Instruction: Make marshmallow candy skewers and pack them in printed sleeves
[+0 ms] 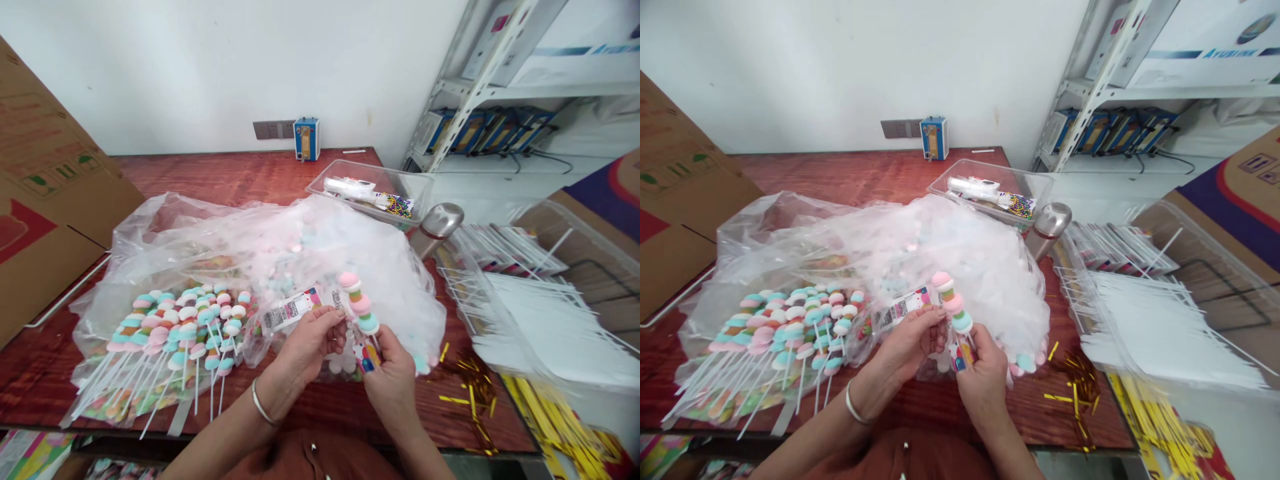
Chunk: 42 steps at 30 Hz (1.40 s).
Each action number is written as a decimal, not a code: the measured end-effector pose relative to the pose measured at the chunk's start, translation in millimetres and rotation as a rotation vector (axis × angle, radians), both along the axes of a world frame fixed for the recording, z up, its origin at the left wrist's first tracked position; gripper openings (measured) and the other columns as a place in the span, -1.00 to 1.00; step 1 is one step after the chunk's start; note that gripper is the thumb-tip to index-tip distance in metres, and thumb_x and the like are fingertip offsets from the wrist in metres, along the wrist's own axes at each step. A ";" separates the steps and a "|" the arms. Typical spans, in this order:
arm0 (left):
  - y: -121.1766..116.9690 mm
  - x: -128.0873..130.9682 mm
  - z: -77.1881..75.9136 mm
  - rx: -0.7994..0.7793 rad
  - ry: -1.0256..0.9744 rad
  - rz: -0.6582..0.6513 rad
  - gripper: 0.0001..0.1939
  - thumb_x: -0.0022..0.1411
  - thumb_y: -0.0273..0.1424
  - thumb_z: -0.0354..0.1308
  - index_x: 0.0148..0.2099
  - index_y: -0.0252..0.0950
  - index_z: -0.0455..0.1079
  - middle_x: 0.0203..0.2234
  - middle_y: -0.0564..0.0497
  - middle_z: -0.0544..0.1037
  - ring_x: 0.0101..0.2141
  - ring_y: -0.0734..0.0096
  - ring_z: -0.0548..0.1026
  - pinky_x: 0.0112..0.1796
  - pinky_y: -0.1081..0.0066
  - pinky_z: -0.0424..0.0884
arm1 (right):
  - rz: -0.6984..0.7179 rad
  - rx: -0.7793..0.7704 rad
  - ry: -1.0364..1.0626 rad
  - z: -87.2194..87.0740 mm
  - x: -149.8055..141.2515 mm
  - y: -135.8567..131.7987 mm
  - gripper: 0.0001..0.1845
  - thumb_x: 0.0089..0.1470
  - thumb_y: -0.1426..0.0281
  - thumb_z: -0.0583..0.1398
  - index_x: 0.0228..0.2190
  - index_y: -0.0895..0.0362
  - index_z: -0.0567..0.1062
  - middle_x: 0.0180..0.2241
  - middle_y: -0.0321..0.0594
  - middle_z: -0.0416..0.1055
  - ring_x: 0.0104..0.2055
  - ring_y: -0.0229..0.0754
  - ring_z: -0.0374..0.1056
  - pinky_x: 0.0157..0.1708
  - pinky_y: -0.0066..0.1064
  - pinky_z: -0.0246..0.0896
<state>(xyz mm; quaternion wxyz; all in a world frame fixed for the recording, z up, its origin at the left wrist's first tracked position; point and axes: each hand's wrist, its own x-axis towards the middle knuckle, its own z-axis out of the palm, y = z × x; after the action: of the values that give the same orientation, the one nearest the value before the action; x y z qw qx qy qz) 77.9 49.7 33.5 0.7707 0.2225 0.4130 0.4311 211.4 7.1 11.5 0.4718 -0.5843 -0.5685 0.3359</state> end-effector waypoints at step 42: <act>10.5 -3.0 0.7 0.088 -0.108 0.104 -0.63 -0.09 -0.34 0.46 -0.24 -0.35 0.45 -0.54 0.15 0.39 -0.65 0.70 0.26 -0.57 0.56 0.20 | -0.006 -0.053 0.076 4.9 4.5 9.2 -0.93 -0.01 0.45 0.19 -0.50 0.09 0.39 -0.58 -0.43 0.28 -0.50 -0.29 0.15 -0.51 -0.53 0.04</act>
<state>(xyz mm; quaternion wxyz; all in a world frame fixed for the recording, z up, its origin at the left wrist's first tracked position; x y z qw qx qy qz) 74.9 60.2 34.2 0.7580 0.2106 0.3625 0.4998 215.9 16.3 16.3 0.4785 -0.5851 -0.5395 0.3712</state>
